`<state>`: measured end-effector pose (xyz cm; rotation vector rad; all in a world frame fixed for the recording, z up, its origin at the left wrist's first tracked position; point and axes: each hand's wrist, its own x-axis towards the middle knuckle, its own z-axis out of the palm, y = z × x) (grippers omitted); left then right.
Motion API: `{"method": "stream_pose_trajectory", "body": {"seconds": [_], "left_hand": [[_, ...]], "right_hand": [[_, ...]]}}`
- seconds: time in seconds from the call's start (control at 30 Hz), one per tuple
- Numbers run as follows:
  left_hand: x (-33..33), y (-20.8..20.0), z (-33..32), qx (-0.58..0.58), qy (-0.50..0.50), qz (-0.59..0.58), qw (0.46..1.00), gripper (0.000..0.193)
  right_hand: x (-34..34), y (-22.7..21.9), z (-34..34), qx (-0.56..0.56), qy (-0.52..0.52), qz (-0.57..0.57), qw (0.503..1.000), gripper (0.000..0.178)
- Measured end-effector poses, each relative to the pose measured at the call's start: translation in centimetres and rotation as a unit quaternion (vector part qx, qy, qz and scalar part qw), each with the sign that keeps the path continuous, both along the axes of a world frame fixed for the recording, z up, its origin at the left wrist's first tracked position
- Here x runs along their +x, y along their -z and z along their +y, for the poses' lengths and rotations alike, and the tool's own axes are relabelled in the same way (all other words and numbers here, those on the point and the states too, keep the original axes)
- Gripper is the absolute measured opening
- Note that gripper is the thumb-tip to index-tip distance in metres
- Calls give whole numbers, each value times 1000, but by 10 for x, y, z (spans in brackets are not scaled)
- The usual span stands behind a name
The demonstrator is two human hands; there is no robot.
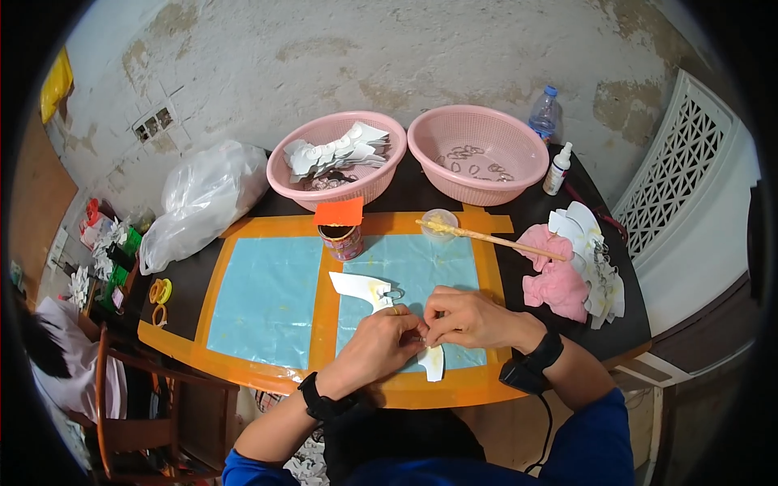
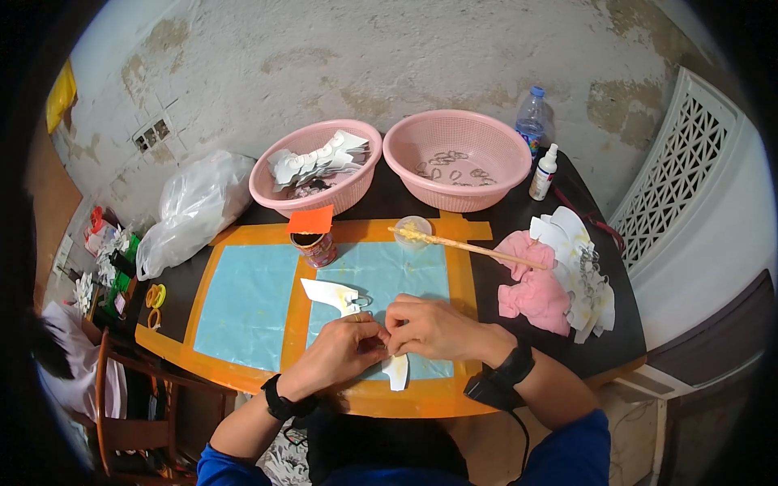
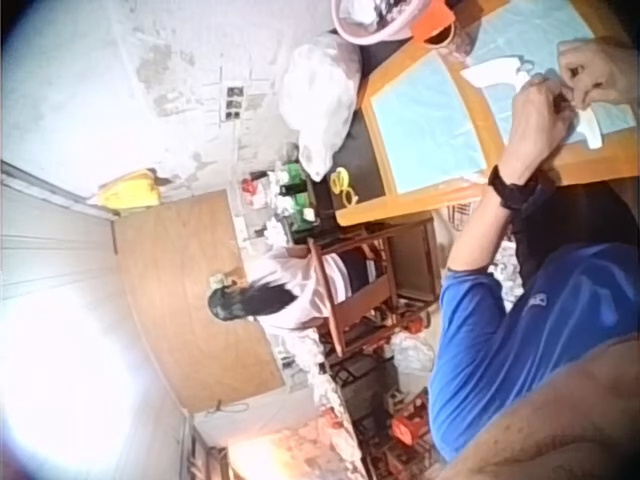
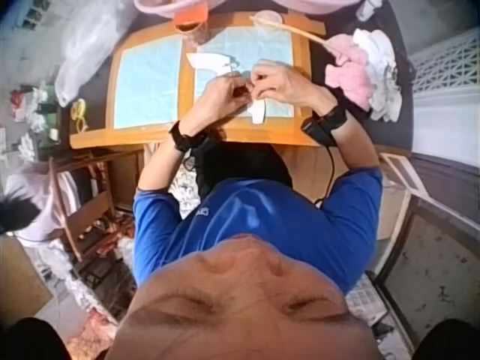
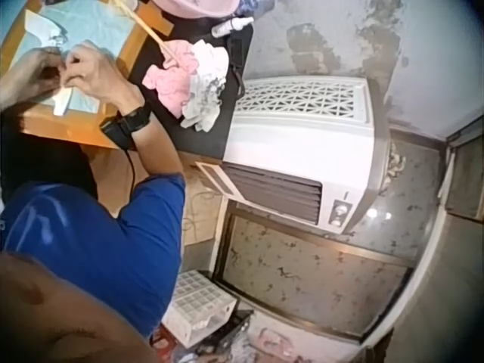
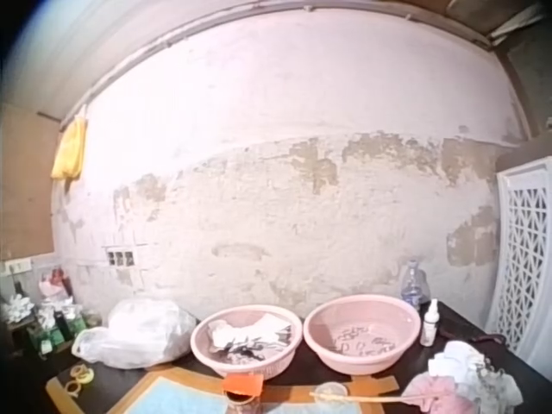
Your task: Applying glue and assembling white shoe components on a workshop table.
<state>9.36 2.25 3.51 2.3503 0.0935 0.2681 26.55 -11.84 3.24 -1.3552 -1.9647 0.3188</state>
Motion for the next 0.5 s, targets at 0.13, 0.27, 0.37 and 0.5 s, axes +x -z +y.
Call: {"method": "stream_pose_trajectory", "body": {"seconds": [0.13,0.27,0.37,0.5], "left_hand": [[3,-6,2,4,13,28,1000,15],[7,-12,4,8,28,63,998,15],[9,-12,7,-18,50,79,995,14],[9,-17,14,-59,69,89,992,13]], "right_hand": [[1,0,0,-17,-4,13,1000,6],[3,0,-2,-36,-10,27,999,5],[11,-1,-8,-61,-21,8,998,6],[15,-9,-12,-62,-41,-16,997,9]]}}
